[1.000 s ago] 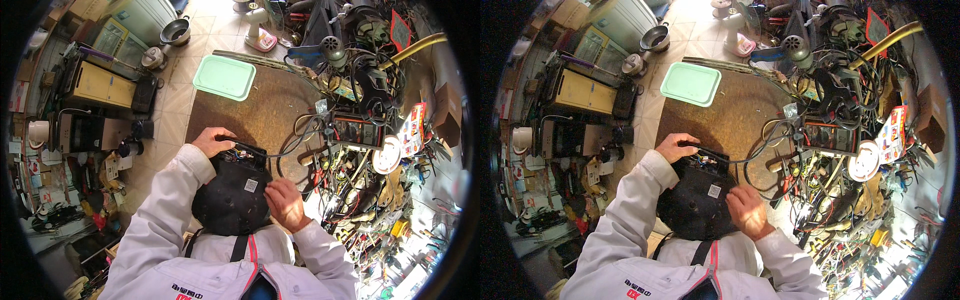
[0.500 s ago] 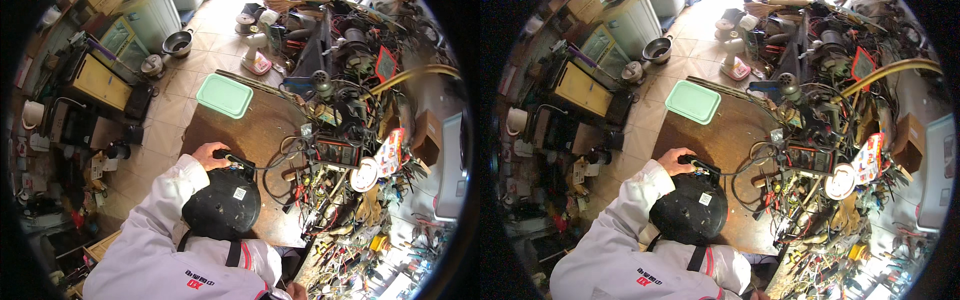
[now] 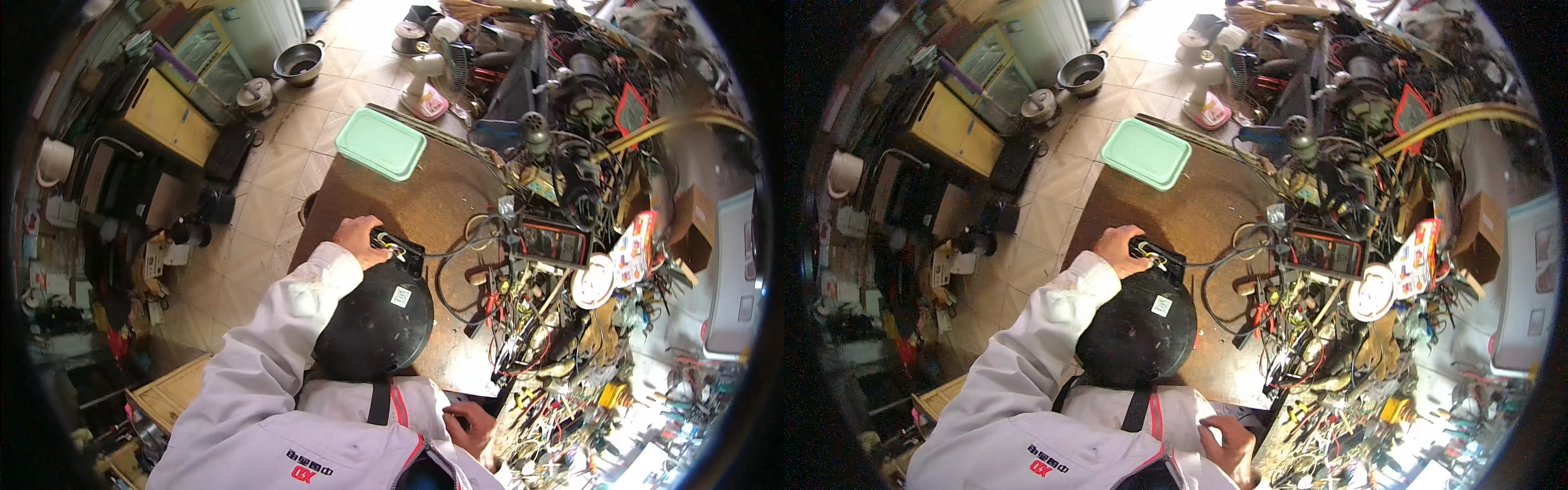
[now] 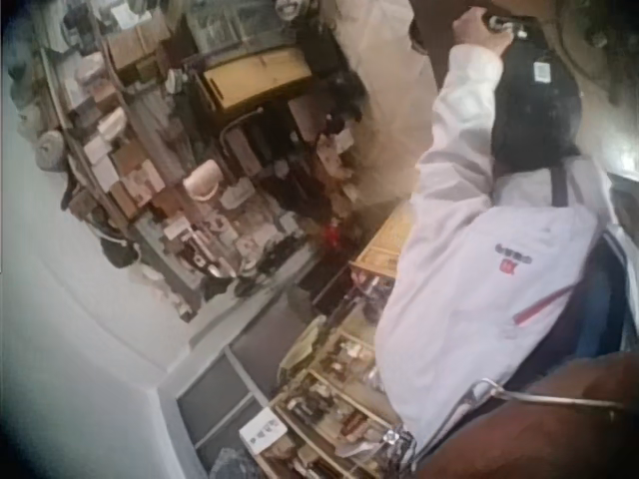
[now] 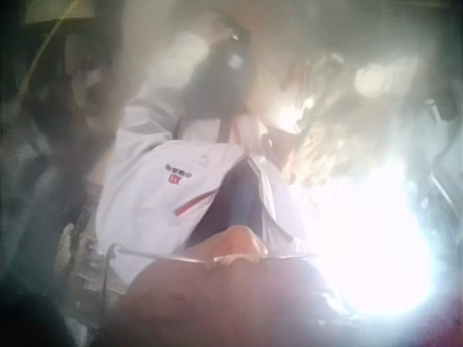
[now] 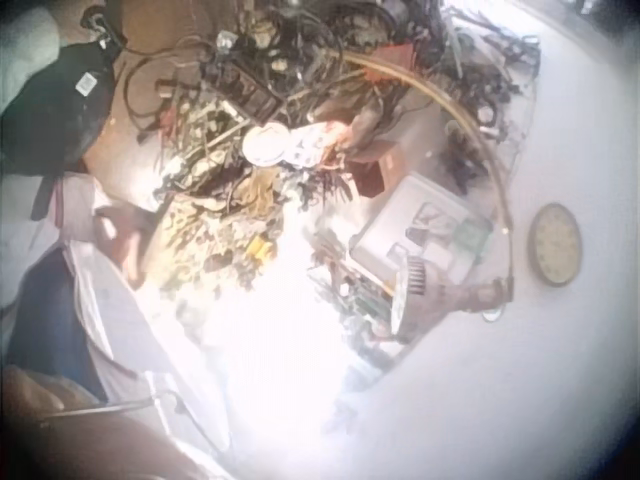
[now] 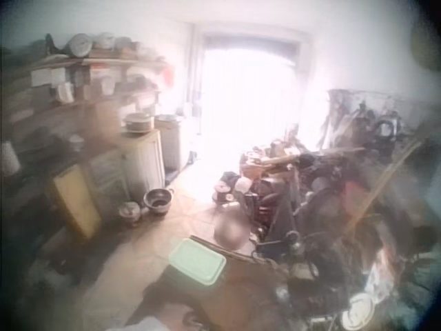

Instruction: The person works on a black circular electronic device on a cluttered workbench. They use a screwdriver to remove screws, open the casing, and manipulate internal wires and components. The person repeatedly opens and closes the device, adjusting parts inside.

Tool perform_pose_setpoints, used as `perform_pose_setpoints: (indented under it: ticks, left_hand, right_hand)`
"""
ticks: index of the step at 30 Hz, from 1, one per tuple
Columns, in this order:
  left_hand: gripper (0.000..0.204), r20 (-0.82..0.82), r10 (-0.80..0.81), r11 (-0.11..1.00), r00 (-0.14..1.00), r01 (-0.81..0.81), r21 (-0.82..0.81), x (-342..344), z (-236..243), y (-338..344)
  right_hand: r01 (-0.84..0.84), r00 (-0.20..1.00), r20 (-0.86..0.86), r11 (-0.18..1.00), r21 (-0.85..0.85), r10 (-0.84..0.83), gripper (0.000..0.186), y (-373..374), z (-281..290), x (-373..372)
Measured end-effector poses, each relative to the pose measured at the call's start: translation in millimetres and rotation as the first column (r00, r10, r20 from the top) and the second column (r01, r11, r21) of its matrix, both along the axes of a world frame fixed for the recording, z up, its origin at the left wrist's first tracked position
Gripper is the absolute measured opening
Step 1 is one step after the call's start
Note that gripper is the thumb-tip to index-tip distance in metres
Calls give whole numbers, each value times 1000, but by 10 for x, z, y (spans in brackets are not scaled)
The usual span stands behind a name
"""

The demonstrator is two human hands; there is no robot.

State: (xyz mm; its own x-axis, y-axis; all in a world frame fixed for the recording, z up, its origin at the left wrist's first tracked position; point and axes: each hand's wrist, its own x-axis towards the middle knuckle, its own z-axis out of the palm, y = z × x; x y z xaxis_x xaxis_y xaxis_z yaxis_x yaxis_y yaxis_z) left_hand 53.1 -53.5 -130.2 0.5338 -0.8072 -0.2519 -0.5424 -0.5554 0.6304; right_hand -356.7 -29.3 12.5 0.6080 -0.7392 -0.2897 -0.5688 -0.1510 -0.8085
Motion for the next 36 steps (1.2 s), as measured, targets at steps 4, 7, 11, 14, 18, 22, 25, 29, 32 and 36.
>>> perform_pose_setpoints:
  ticks: [4,7,11,14,18,22,25,29,32,36]
  left_hand:
    - [79,-126,-19,1000,992,17,-20,41,60,47]
    - [73,-312,86,976,946,-143,-166,223,32,261]
    - [55,-449,297,853,843,-446,-272,512,-406,874]
    - [46,-447,389,853,805,-498,-155,486,-462,1321]
    - [40,-469,412,816,781,-545,-191,145,-421,1485]
    - [35,-607,371,783,703,-588,-202,23,-787,2025]
    - [38,-448,336,835,829,-482,-265,-161,-530,2041]
    - [38,-312,448,844,838,-511,-161,-282,-506,2142]
    - [43,-365,456,840,812,-528,-125,-130,-235,1948]
    - [45,-332,418,825,845,-507,-252,363,24,1510]
  right_hand:
    - [487,861,33,840,241,-508,12,425,-373,-737]
    - [531,844,51,845,63,-534,11,383,-288,-660]
    - [552,828,61,830,78,-557,10,210,-222,-574]
    - [447,885,-139,894,-14,-445,14,-64,-160,-314]
    - [409,910,-93,911,49,-404,25,-618,-528,-165]
    - [415,908,44,909,43,-417,26,-1491,-686,55]
    - [402,915,46,911,-93,-400,26,-2053,-642,236]
    - [408,898,181,913,-6,-400,24,-2409,-861,318]
    - [296,950,94,954,39,-298,22,-2251,-901,553]
    - [111,989,85,989,93,-119,20,-1852,-925,742]
